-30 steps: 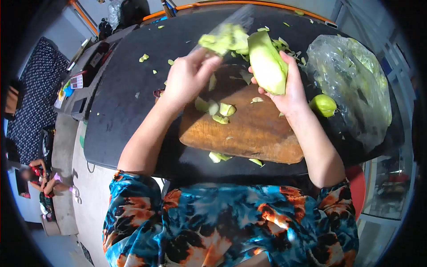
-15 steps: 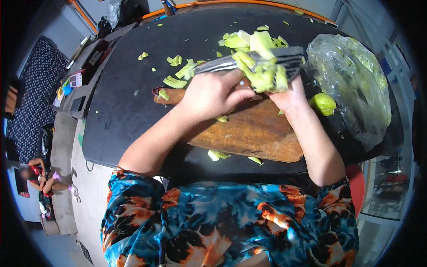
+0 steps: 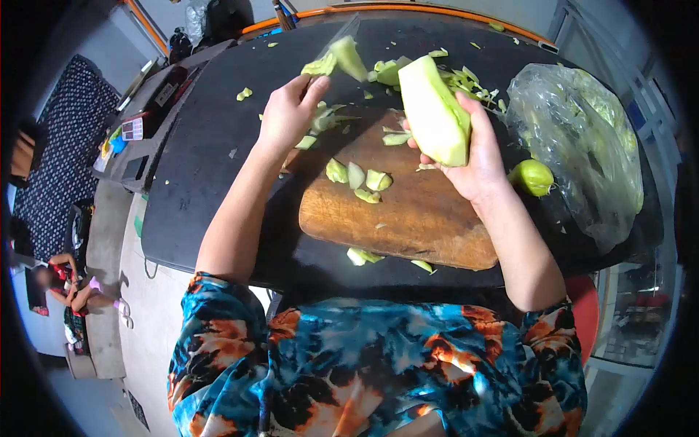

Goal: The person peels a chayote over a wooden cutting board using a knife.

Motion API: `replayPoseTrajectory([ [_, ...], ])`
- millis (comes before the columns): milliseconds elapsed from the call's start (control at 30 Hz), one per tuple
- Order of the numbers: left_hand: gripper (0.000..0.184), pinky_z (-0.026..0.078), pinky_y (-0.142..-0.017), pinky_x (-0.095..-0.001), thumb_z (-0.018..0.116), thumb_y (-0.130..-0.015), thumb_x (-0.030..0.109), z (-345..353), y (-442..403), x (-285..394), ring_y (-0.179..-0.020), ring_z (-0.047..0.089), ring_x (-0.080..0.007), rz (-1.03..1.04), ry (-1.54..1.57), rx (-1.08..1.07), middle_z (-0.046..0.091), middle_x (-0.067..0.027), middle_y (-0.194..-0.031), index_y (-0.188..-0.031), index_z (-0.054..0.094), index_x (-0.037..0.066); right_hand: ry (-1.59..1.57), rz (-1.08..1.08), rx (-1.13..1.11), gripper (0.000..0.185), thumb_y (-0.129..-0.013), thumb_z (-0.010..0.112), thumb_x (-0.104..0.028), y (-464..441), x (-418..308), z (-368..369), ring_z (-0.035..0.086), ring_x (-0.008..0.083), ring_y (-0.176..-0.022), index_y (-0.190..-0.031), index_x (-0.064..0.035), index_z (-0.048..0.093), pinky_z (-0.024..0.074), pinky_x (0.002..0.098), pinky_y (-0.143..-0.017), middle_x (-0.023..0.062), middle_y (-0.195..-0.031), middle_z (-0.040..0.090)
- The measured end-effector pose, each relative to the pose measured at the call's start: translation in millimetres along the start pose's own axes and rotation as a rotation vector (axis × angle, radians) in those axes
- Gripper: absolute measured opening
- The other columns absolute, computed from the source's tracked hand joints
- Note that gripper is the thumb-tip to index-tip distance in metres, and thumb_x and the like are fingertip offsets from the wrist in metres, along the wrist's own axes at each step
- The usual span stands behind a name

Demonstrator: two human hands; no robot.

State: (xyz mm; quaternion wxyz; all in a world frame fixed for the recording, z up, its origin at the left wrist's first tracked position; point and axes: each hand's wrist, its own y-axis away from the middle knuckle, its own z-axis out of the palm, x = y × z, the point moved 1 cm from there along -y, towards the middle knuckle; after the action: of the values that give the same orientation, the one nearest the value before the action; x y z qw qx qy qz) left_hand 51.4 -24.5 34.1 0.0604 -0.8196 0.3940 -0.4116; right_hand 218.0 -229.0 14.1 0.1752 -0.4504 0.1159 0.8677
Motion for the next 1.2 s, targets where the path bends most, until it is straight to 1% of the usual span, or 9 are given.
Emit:
replayPoseTrajectory([
  [167,0.041,0.030,-0.048,-0.0214,0.048,-0.099,0.043,-0.1,22.0,34.5,-0.051,0.038,-0.0043,-0.308,0.714,-0.272,0.043,0.0042,-0.061,-0.078,0.053,0.007,-0.318,-0.007,-0.121,0.045,-0.091,0.053,-0.044,1.7,-9.5,-9.1,0.058,0.0260,-0.106,-0.119,-0.0088,0.055,0.0464,0.0434,-0.083,0.0093,-0.114,0.061],
  [533,0.036,0.046,-0.054,-0.0375,0.073,-0.078,0.040,20.0,100.8,89.1,-0.061,0.060,-0.0286,0.648,0.021,-0.250,0.056,-0.0085,-0.067,-0.081,0.059,0.007,-0.283,0.086,0.017,0.063,-0.084,0.056,-0.065,14.8,-8.4,-11.4,0.061,0.0229,-0.097,-0.113,-0.0088,0.058,0.0520,0.0406,-0.084,0.0107,-0.107,0.062],
  [633,0.040,0.047,-0.053,-0.0367,0.073,-0.077,0.044,22.5,107.6,95.0,-0.061,0.060,-0.0283,0.682,-0.045,-0.279,0.056,-0.0078,-0.068,-0.079,0.055,0.007,-0.290,0.084,-0.014,0.056,-0.086,0.056,-0.061,16.6,-5.8,-9.1,0.065,0.0227,-0.074,-0.101,-0.0072,0.060,0.0553,0.0348,-0.068,0.0114,-0.086,0.065],
  [900,0.030,0.049,-0.057,-0.0383,0.070,-0.083,0.033,23.6,91.3,81.3,-0.062,0.063,-0.0268,0.557,-0.022,-0.205,0.058,-0.0108,-0.067,-0.086,0.059,0.005,-0.309,-0.043,0.229,0.047,-0.091,0.052,-0.049,11.2,12.9,5.3,0.064,0.0222,-0.070,-0.111,-0.0072,0.058,0.0525,0.0310,-0.059,0.0104,-0.088,0.065],
  [933,0.026,0.049,-0.058,-0.0375,0.068,-0.086,0.028,20.4,83.6,70.9,-0.063,0.064,-0.0242,0.399,-0.021,-0.185,0.059,-0.0121,-0.067,-0.088,0.059,0.004,-0.287,0.175,-0.153,0.048,-0.091,0.049,-0.052,22.2,9.5,-4.9,0.063,0.0240,-0.068,-0.110,-0.0089,0.059,0.0457,0.0286,-0.051,0.0104,-0.088,0.065],
  [1000,0.033,0.050,-0.062,-0.0422,0.067,-0.086,0.036,10.6,61.6,44.3,-0.071,0.066,-0.0353,0.237,-0.016,-0.066,0.064,-0.0178,-0.071,-0.091,0.062,0.003,-0.138,0.178,-0.219,0.051,-0.090,0.048,-0.055,23.8,8.2,0.0,0.062,0.0252,-0.066,-0.109,-0.0096,0.060,0.0403,0.0275,-0.048,0.0105,-0.087,0.065],
  [1067,0.034,0.048,-0.058,-0.0379,0.065,-0.088,0.037,0.7,58.5,33.6,-0.064,0.064,-0.0311,0.072,-0.035,-0.088,0.062,-0.0152,-0.066,-0.089,0.062,0.003,-0.184,0.173,-0.194,0.049,-0.090,0.048,-0.055,21.5,5.6,-0.1,0.062,0.0244,-0.065,-0.108,-0.0102,0.060,0.0414,0.0283,-0.049,0.0101,-0.086,0.065],
  [1133,0.029,0.041,-0.058,-0.0280,0.060,-0.093,0.026,1.0,66.2,41.0,-0.062,0.046,-0.0091,0.156,0.047,-0.106,0.051,-0.0035,-0.064,-0.082,0.055,-0.001,-0.195,0.142,-0.130,0.050,-0.091,0.046,-0.056,20.8,5.5,-3.8,0.061,0.0235,-0.068,-0.110,-0.0114,0.059,0.0419,0.0296,-0.051,0.0094,-0.090,0.065],
  [1200,0.033,0.043,-0.056,-0.0283,0.066,-0.088,0.032,3.3,78.6,56.2,-0.061,0.052,-0.0103,0.297,0.103,-0.224,0.052,-0.0042,-0.064,-0.081,0.056,0.002,-0.162,0.083,-0.039,0.051,-0.093,0.042,-0.057,17.7,9.1,-9.6,0.060,0.0225,-0.075,-0.115,-0.0130,0.057,0.0417,0.0313,-0.053,0.0083,-0.098,0.064],
])
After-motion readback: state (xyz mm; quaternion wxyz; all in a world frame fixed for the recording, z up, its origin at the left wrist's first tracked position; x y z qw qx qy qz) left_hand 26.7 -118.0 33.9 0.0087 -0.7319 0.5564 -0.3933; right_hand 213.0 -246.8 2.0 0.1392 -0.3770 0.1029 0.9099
